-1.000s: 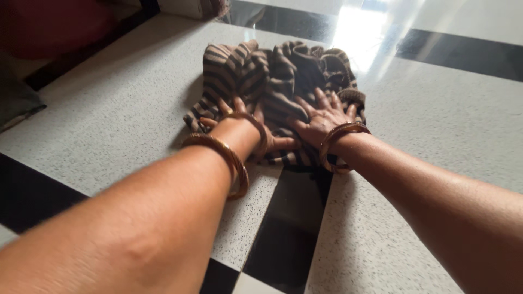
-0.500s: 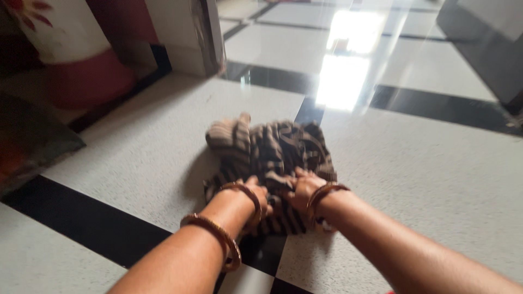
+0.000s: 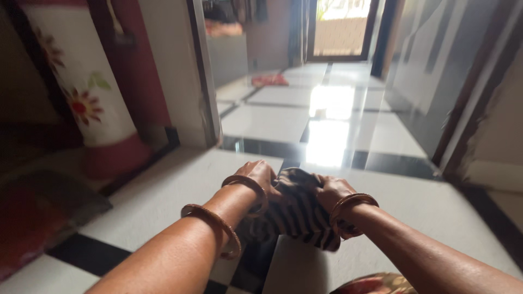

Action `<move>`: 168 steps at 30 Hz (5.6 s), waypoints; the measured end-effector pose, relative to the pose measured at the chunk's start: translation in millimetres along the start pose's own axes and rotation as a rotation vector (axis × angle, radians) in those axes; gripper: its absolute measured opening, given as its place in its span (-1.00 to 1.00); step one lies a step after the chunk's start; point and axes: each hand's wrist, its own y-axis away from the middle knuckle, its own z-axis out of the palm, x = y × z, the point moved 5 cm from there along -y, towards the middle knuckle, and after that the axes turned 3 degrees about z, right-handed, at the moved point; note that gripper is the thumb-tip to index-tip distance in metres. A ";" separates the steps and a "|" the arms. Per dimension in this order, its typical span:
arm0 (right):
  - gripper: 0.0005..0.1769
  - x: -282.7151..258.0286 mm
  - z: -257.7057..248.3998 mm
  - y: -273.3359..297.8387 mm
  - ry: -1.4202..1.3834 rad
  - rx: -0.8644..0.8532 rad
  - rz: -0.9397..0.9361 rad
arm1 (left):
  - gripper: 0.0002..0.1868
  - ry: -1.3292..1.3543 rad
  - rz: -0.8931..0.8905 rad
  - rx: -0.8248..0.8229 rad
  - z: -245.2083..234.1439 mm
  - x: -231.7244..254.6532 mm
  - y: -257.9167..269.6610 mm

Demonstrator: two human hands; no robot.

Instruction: The person folds a striped cloth by hand while sitting on a tiled floor, smoothing the fabric and bringing the edges together.

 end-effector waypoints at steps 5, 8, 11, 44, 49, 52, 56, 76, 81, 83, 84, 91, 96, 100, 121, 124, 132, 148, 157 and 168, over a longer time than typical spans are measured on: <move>-0.46 -19.7 -82.1 48.0 -0.194 0.154 0.013 | -0.51 -0.014 0.069 0.231 -65.7 46.9 35.6; -0.48 -26.2 -117.4 71.5 -0.284 0.227 -0.005 | -0.60 0.021 0.066 0.244 -87.9 70.3 66.0; -0.47 -31.8 -145.1 96.1 -0.289 0.244 -0.061 | -0.72 -0.001 0.073 0.262 -106.9 88.9 97.9; -0.63 116.0 -201.7 127.0 -0.194 0.630 -0.090 | -0.76 -0.025 0.320 0.191 -58.2 209.2 24.8; -0.72 157.6 -147.0 105.3 -0.172 0.426 0.036 | -0.82 -0.314 0.410 -0.091 6.9 187.2 -18.4; -0.51 180.7 -97.4 112.7 0.048 -0.053 0.117 | -0.66 -0.408 0.422 -0.346 66.1 180.9 -49.8; -0.24 194.4 -48.3 134.4 0.117 -0.239 0.318 | -0.43 -0.441 0.330 -0.464 122.8 155.4 -46.9; 0.20 218.9 91.6 88.5 0.260 -0.316 0.617 | 0.40 -0.370 0.095 -0.734 309.1 132.2 -2.9; 0.21 234.1 108.2 79.0 0.269 -0.136 0.545 | 0.46 -0.311 0.164 -0.672 292.7 136.8 -10.2; 0.20 239.7 112.1 69.4 0.280 -0.130 0.535 | 0.48 -0.314 0.161 -0.677 289.6 138.1 -18.2; 0.20 242.3 113.2 64.7 0.273 -0.108 0.528 | 0.50 -0.315 0.167 -0.678 289.8 138.8 -21.9; 0.20 258.0 114.6 32.6 0.302 -0.075 0.519 | 0.45 -0.302 0.151 -0.665 293.7 143.6 -47.4; 0.19 261.5 111.6 17.1 0.316 -0.051 0.499 | 0.47 -0.285 0.133 -0.655 290.9 146.7 -60.5; 0.18 265.3 108.3 5.4 0.322 -0.040 0.496 | 0.45 -0.295 0.143 -0.650 287.9 148.6 -68.5; 0.18 273.5 91.5 -62.5 0.246 0.057 0.488 | 0.52 -0.310 0.194 -0.531 287.4 160.2 -141.7; 0.18 277.7 91.2 -74.3 0.262 0.029 0.504 | 0.49 -0.319 0.198 -0.530 290.5 160.9 -153.5; 0.25 278.0 76.2 -86.4 0.489 -0.228 0.466 | 0.49 -0.349 0.242 -0.525 283.9 161.2 -142.4; 0.39 250.2 84.5 -4.0 0.664 -0.456 0.308 | 0.56 -0.404 0.277 -0.540 287.6 147.1 -59.0; 0.41 236.9 90.0 40.2 0.668 -0.515 0.305 | 0.57 -0.417 0.263 -0.593 289.9 142.3 -14.7; 0.48 231.5 99.9 94.8 0.649 -0.521 0.306 | 0.59 -0.391 0.234 -0.552 298.8 134.8 37.4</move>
